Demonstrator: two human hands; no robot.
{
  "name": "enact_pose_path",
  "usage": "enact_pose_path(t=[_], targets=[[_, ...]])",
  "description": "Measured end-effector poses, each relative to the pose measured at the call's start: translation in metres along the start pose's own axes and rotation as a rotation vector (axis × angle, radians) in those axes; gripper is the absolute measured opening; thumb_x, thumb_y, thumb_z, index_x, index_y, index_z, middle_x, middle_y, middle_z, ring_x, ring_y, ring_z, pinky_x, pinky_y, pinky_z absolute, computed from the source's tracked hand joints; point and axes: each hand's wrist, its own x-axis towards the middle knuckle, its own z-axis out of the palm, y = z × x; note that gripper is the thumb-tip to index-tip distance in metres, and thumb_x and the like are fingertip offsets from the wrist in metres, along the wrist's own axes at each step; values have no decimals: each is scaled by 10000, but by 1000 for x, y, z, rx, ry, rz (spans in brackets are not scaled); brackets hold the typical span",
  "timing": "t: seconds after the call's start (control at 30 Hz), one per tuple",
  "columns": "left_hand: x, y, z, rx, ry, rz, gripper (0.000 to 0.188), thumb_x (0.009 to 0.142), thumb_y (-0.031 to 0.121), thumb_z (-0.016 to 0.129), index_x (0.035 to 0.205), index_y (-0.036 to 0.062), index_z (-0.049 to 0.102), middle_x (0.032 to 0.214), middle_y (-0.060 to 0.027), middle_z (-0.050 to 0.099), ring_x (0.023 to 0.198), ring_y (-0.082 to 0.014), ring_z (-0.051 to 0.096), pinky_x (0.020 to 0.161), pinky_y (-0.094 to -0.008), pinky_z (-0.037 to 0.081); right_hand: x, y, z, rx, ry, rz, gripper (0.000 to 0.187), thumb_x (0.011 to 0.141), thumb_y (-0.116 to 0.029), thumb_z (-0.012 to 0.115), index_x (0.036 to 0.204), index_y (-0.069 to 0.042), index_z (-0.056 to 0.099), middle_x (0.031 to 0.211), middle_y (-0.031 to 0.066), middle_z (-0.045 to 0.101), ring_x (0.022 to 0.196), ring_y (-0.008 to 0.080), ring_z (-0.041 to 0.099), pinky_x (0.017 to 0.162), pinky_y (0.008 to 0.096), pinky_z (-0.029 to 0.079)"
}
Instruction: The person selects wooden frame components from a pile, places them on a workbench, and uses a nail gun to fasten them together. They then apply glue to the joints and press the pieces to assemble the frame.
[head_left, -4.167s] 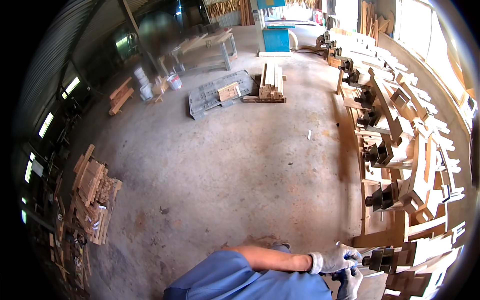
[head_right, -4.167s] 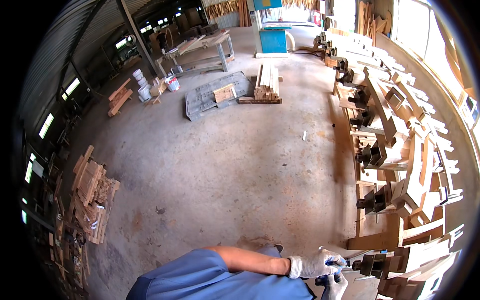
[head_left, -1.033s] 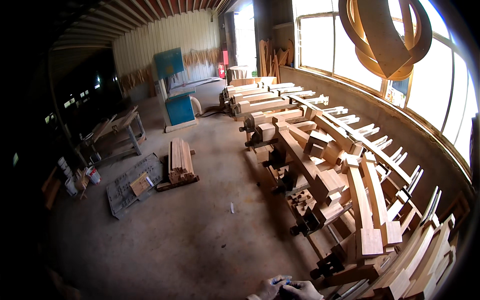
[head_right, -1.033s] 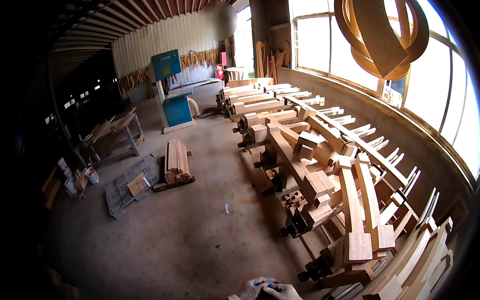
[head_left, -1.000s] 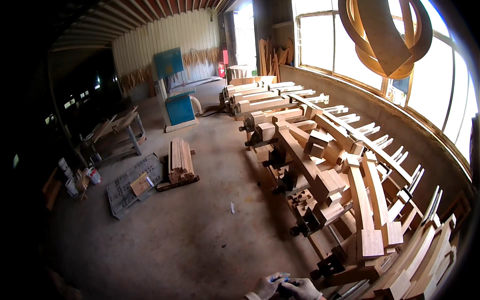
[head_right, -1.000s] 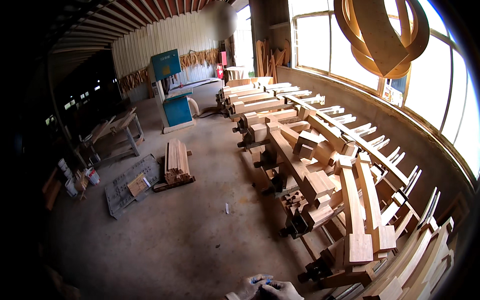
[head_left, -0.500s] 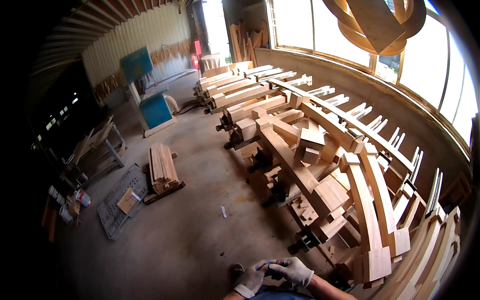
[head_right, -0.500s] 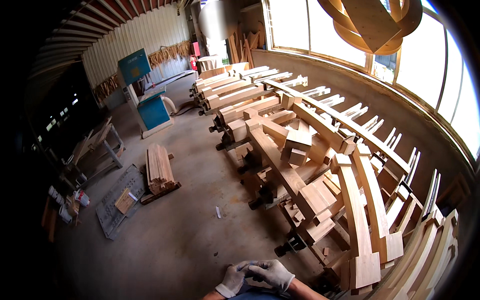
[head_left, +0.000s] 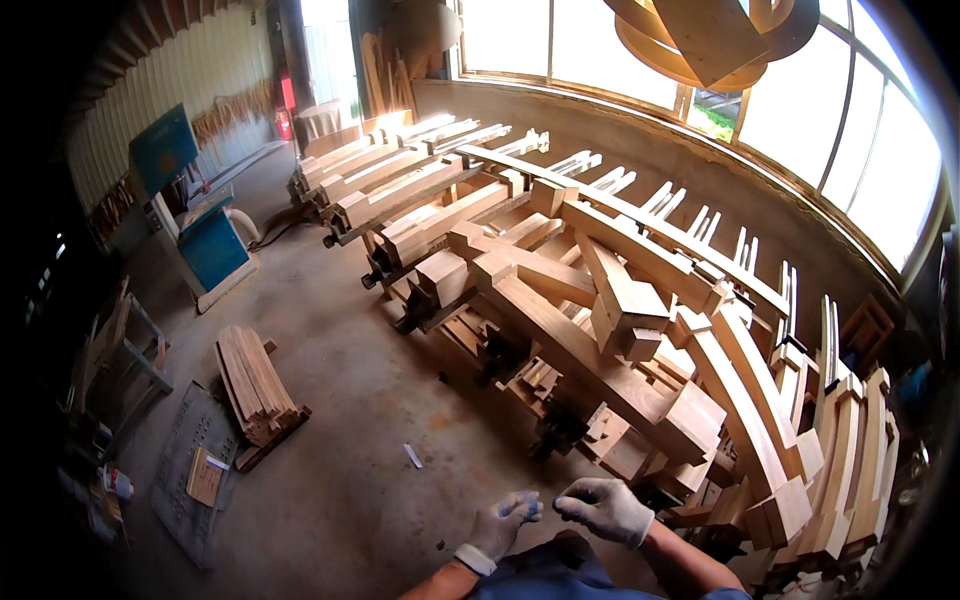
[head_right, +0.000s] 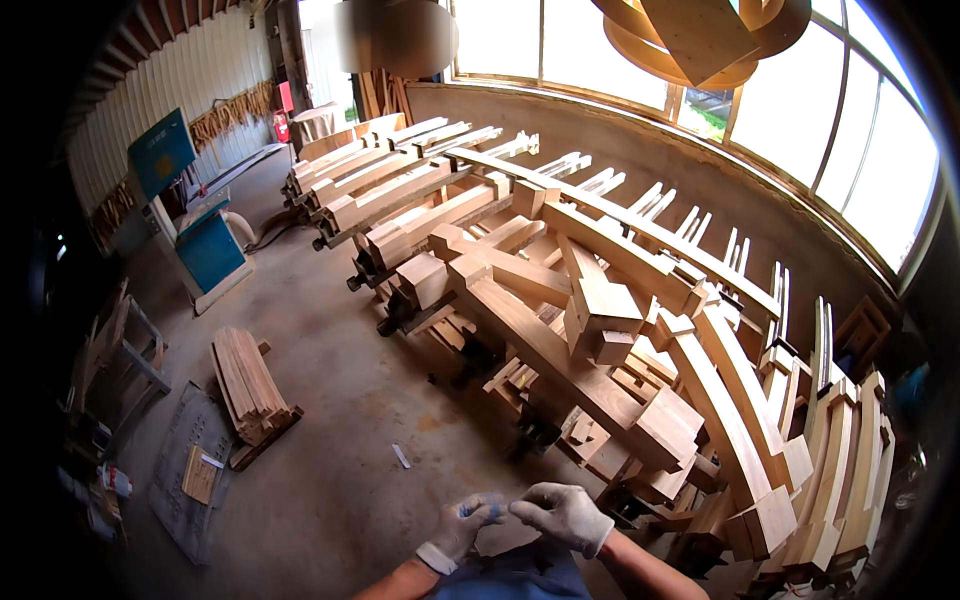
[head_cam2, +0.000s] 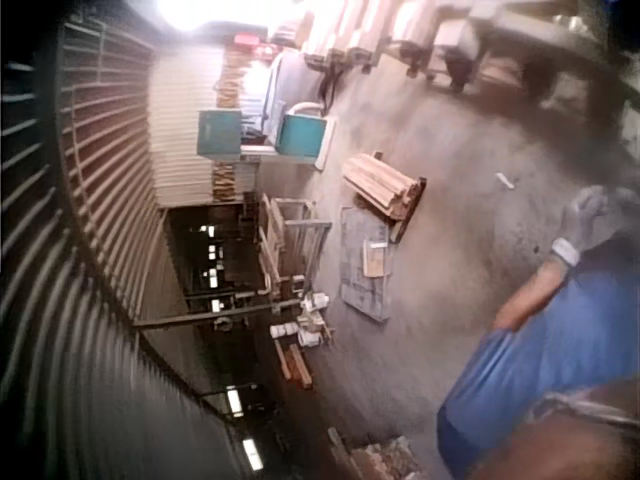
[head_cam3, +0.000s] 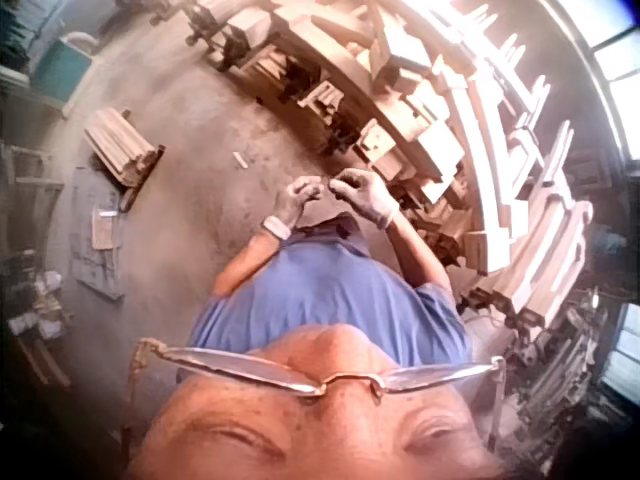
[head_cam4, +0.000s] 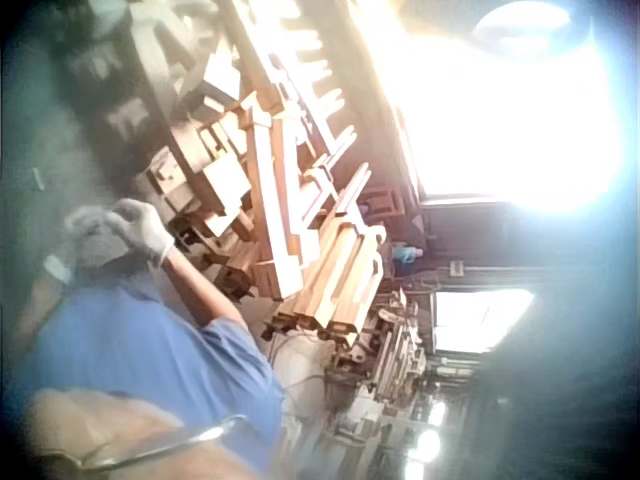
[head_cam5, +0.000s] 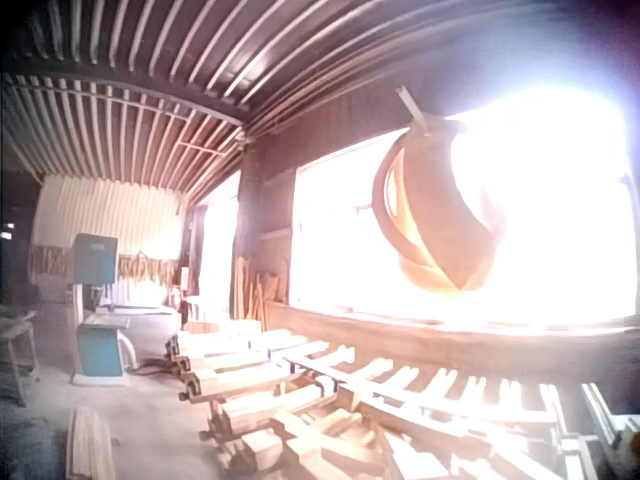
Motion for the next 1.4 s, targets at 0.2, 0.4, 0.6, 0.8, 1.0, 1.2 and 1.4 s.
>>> enact_pose_path(t=[0.2,0.4,0.6,0.8,1.0,1.2,1.4], targets=[[47,35,2,-24,-118,-61,326,1005,78,635,1292,-75,637,1108,-128,744,957,-163,715,870,-268,565,14,-51,-56,-214,457,-282,218,913,-177,755,1069,-24,766,995,150,761,863,227,737,811,347,583],[96,81,14,163,-186,31,303,1005,51,619,1277,-81,642,1112,-134,740,980,-160,713,885,-280,578,51,-61,-126,-318,740,-353,345,899,-218,779,1164,-8,712,1034,181,733,924,291,738,835,392,584],[161,155,33,350,-225,191,318,1006,77,639,1281,-84,644,1146,-156,731,1037,-202,716,947,-299,576,77,-40,-150,-603,812,-394,463,870,-263,797,1251,-48,645,1164,209,666,1040,377,677,897,458,548],[226,235,75,709,-352,446,317,998,113,653,1270,-46,673,1104,-78,755,961,-95,691,868,-243,565,83,-49,-177,-531,918,-285,494,826,-242,827,1249,-54,654,1164,208,674,1093,370,666,954,441,531],[279,244,95,903,-525,771,350,935,167,727,1244,8,692,1117,-146,750,956,-248,741,849,-350,596,128,-96,-218,-672,975,-269,541,835,-214,816,1295,-14,614,1209,225,671,1120,383,662,966,449,536],[345,234,64,1119,-680,1037,508,840,272,813,1283,79,656,1342,-133,634,1280,-334,584,1091,-475,456,241,-138,-275,-891,850,-52,654,879,-356,806,1384,-15,568,1293,233,643,1217,379,626,1059,448,498],[374,218,53,1275,-883,1008,595,868,405,753,1350,83,622,1351,-156,624,1285,-344,571,1145,-507,391,365,-143,-334,-954,635,390,874,836,-532,793,1470,-14,485,1381,229,597,1335,372,547,1131,439,449]])
